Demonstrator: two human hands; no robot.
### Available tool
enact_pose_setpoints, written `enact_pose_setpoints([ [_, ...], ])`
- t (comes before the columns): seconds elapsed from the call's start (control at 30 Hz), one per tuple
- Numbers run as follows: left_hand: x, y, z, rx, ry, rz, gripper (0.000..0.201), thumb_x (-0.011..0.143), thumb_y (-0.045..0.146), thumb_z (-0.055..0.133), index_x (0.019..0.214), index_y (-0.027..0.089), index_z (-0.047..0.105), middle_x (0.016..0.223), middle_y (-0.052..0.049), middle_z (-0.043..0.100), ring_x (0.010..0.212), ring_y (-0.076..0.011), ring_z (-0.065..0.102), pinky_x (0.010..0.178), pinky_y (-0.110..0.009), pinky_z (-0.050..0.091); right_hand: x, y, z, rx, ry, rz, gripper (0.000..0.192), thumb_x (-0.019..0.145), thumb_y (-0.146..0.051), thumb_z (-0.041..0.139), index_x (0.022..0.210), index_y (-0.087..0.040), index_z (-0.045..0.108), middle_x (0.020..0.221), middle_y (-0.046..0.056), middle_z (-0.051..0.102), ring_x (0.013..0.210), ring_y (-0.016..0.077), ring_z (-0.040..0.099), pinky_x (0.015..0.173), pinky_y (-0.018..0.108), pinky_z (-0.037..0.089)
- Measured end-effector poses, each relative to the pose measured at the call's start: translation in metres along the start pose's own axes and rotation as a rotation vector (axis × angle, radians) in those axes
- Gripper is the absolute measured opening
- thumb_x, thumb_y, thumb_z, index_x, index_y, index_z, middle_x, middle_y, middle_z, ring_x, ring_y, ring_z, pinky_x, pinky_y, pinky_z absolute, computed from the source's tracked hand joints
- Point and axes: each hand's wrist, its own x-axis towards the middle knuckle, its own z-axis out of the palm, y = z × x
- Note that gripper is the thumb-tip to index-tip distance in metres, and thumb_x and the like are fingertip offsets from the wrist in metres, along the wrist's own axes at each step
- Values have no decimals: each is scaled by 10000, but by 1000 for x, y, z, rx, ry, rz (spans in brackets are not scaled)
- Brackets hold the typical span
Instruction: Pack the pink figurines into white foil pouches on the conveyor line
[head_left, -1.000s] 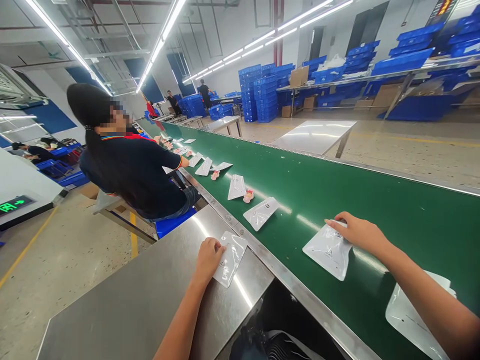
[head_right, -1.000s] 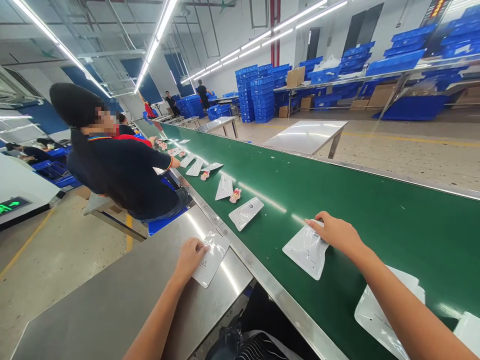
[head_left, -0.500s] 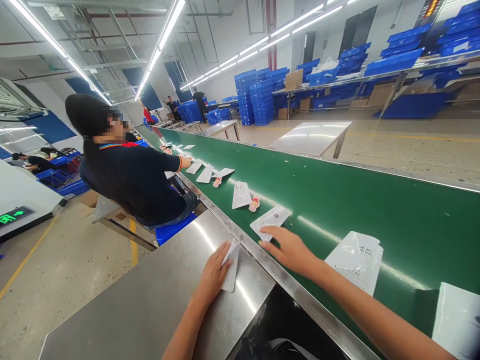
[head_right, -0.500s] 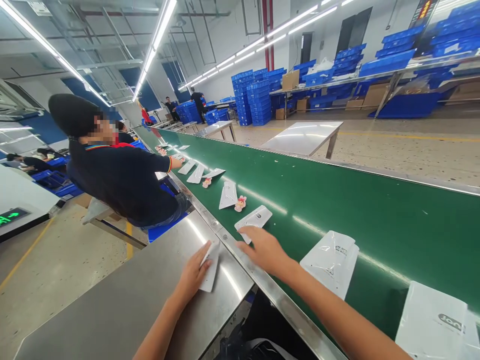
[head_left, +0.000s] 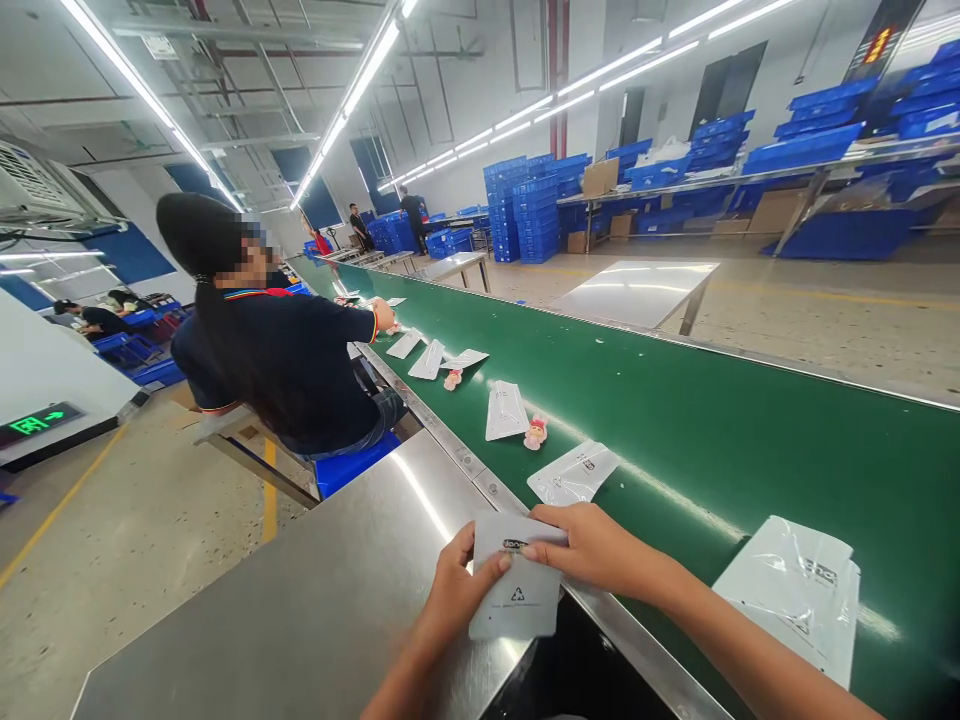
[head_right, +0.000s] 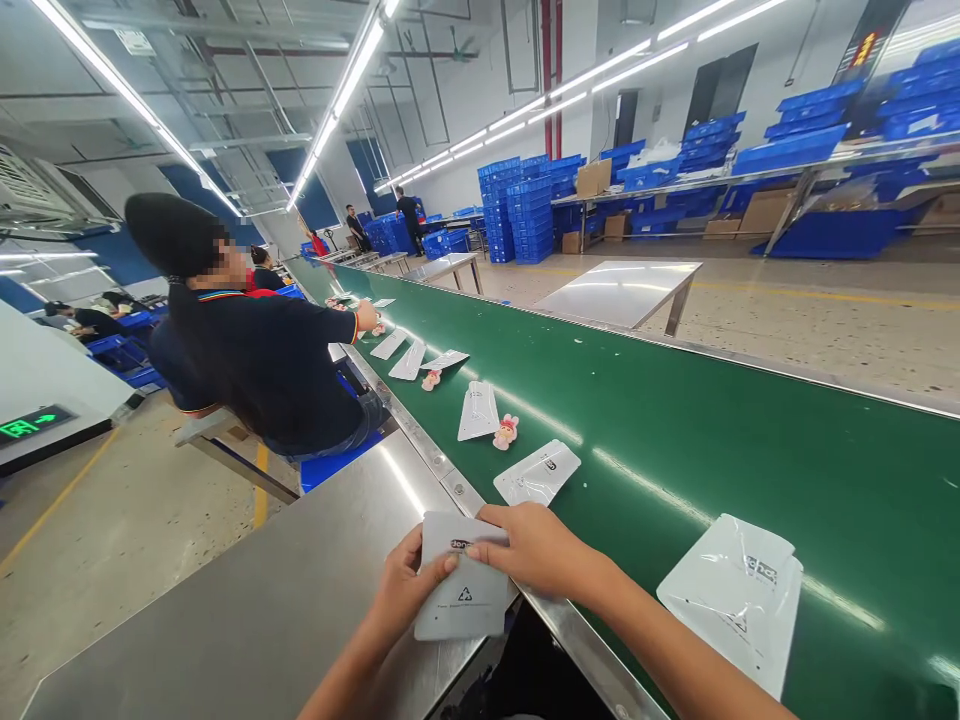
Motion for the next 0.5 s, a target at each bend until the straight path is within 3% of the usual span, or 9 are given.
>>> enact_pose_setpoints([
  [0.07,5,1,1,-4,-21,11,416,688,399,706,1017,163,611,914,-60,648,855,-235,580,718,-290,464,4,0,-1,-17,36,-21,244,853,-385,464,734,-210,585,659,-8,587,617,140,515,538,231,323],
  [0.17,16,-1,0,-223,-250,-98,524,689,479,685,1078,140,592,947,-90,646,878,-259,590,738,-322,465,13,-1,1,-111,126,-59,238,874,-338,435,763,-216,606,672,-9,600,625,136,523,563,236,331],
  [0.23,25,-5,0,-347,-336,-191,545,700,478,682,1105,127,582,993,-112,640,929,-271,587,800,-348,452,23,0,-1,-159,135,-79,241,872,-346,441,767,-216,615,664,-13,600,621,134,526,566,235,335],
  [0.3,32,-8,4,-423,-298,-267,523,716,451,683,1110,124,576,1013,-128,640,942,-272,592,828,-369,445,35,6,-8,-127,89,-66,276,859,-420,458,768,-216,620,664,-16,602,625,134,535,559,227,349],
  [0.37,37,-10,12,-475,-225,-302,510,728,449,677,1103,118,576,1011,-141,645,918,-272,605,826,-387,451,51,17,-23,-72,102,42,366,861,-509,412,804,-216,624,725,-7,627,666,137,560,572,221,380],
  [0.5,40,-10,29,-509,-165,-250,513,682,440,723,1052,105,608,961,-142,665,867,-264,619,803,-379,465,86,52,-60,-111,288,369,444,913,-473,266,954,-173,593,921,86,646,777,176,592,630,256,404],
])
